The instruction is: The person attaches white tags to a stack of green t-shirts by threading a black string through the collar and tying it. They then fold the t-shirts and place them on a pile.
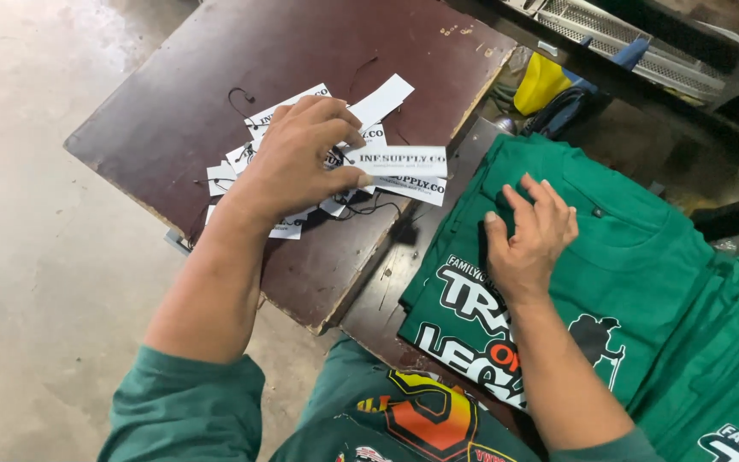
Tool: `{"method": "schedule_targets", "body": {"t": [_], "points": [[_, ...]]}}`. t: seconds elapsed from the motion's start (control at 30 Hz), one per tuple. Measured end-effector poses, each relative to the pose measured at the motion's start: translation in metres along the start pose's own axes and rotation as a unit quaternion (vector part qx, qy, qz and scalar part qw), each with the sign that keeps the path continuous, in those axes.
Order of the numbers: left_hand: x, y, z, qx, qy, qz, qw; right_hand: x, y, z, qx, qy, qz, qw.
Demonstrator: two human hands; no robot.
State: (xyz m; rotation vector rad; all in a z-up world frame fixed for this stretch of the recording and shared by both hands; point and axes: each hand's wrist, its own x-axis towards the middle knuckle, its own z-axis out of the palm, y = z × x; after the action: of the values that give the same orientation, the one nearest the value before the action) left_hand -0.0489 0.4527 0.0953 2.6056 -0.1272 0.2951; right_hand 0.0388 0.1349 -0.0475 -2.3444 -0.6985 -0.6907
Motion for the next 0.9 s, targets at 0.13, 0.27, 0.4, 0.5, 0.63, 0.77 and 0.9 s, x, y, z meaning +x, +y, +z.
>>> {"method": "schedule_targets", "body": {"t": [0.13, 0.27, 0.4, 0.5, 0.63, 0.77, 0.9], "points": [[-0.001, -0.013, 0.006, -0.121, 0.118, -0.007, 0.986, -0.003, 0.013, 0.010, 0.019, 0.017, -0.020, 0.999], [0.000, -0.008, -0.004, -0.406, 0.144, -0.061, 0.900, 0.001, 0.000, 0.000, -0.008, -0.002, -0.008, 1.000], [0.002, -0.023, 0.004, -0.532, 0.185, -0.061, 0.824, 0.001, -0.001, 0.000, -0.010, 0.005, -0.009, 1.000], [0.005, -0.023, 0.006, -0.612, 0.193, -0.066, 0.764, 0.001, -0.001, 0.001, -0.004, 0.003, -0.001, 1.000], [0.010, -0.013, 0.004, -0.645, 0.194, -0.103, 0.732, 0.001, -0.002, 0.002, -0.007, 0.007, 0.001, 1.000], [0.019, 0.034, -0.009, -0.594, 0.153, -0.106, 0.783, 0.002, -0.001, 0.003, 0.004, 0.033, 0.002, 0.999], [0.031, 0.093, -0.005, -0.557, 0.104, -0.067, 0.821, 0.004, -0.009, -0.005, 0.081, 0.097, -0.001, 0.992]]}}
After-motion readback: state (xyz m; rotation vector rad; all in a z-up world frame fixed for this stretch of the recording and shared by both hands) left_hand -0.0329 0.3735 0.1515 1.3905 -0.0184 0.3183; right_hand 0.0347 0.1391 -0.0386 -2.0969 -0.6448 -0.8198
